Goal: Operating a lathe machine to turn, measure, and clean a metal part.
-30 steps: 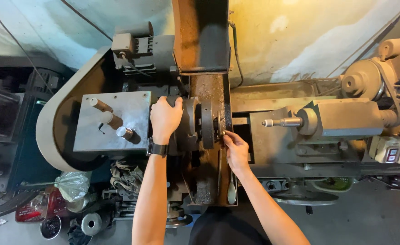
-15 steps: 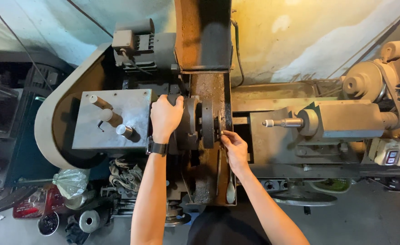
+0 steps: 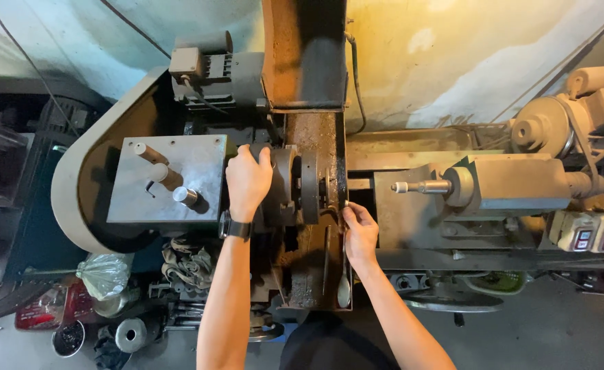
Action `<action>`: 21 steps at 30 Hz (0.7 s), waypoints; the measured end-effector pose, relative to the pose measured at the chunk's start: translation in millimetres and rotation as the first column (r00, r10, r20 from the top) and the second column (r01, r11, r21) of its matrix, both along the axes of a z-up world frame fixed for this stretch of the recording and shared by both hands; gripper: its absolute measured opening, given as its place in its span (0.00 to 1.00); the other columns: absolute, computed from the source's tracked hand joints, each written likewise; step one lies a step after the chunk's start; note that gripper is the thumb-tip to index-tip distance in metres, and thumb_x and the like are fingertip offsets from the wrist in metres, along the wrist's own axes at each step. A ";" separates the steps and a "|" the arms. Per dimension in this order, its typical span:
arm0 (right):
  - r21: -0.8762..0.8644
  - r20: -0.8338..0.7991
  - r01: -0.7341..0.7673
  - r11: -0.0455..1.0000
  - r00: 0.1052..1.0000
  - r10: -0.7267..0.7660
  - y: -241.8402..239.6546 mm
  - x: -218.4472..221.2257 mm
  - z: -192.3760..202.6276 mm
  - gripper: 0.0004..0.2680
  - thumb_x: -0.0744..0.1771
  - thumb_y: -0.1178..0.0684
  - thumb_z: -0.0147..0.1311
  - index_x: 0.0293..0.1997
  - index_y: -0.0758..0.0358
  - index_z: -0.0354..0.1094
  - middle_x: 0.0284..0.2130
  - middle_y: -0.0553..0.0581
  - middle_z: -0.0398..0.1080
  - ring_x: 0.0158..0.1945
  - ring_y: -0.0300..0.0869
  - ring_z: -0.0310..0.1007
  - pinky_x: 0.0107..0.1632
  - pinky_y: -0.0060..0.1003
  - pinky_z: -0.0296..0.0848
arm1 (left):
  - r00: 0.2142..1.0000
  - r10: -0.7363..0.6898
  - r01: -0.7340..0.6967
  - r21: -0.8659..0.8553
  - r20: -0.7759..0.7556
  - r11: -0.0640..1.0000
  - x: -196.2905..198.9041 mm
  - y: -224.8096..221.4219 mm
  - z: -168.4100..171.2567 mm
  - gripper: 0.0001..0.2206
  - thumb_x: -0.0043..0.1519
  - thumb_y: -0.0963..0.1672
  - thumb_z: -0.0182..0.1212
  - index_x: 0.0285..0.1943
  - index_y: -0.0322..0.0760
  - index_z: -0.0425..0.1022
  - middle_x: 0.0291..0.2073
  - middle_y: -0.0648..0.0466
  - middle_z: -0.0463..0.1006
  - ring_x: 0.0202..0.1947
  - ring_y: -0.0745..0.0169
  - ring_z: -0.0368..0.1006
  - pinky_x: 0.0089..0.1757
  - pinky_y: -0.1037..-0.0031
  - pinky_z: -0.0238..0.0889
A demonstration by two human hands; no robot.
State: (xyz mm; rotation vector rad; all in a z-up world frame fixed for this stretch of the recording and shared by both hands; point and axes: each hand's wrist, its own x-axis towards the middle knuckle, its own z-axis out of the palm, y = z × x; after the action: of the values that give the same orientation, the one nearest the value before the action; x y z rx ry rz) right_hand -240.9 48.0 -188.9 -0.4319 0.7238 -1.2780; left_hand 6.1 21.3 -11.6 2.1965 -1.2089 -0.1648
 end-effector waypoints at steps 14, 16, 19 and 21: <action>-0.071 -0.003 -0.049 0.996 0.999 0.049 -7.6 16.3 19.0 0.08 0.68 0.62 0.57 0.52 0.71 0.72 0.44 0.58 0.77 0.47 0.39 0.76 0.53 0.33 0.75 | 0.990 -0.138 0.108 -0.489 -0.026 0.866 -36.0 66.0 7.1 0.23 0.66 0.43 0.60 0.67 0.22 0.64 0.57 0.30 0.74 0.57 0.30 0.71 0.56 0.57 0.65; -0.078 -0.005 -0.064 0.995 0.998 0.063 -7.4 18.6 10.8 0.08 0.68 0.62 0.58 0.52 0.70 0.73 0.44 0.58 0.77 0.47 0.38 0.76 0.52 0.32 0.74 | 0.989 -0.149 0.126 -0.462 -0.014 0.878 -29.6 52.2 10.2 0.24 0.67 0.44 0.61 0.67 0.22 0.63 0.57 0.29 0.74 0.58 0.29 0.71 0.56 0.57 0.65; -0.059 -0.033 -0.070 0.996 0.997 0.068 -5.8 21.4 10.9 0.08 0.68 0.63 0.58 0.52 0.71 0.73 0.42 0.57 0.77 0.43 0.38 0.75 0.48 0.31 0.73 | 0.996 -0.086 0.081 -0.283 -0.004 0.956 -25.2 36.1 21.5 0.24 0.66 0.46 0.61 0.65 0.22 0.65 0.53 0.29 0.76 0.53 0.28 0.72 0.52 0.55 0.66; -0.031 -0.182 -0.075 0.997 0.981 0.069 -3.4 20.3 25.5 0.08 0.67 0.63 0.57 0.52 0.72 0.73 0.41 0.55 0.77 0.42 0.36 0.74 0.47 0.30 0.73 | 0.999 -0.005 -0.004 -0.184 -0.046 0.983 -30.3 36.0 31.2 0.23 0.66 0.47 0.59 0.64 0.23 0.67 0.48 0.30 0.78 0.48 0.28 0.74 0.48 0.53 0.68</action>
State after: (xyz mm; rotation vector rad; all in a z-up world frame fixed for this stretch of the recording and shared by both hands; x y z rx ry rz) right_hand -220.6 44.6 -163.4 -0.6057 0.8301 -1.1959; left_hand -24.3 57.3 19.6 2.0220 -1.1521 -0.0991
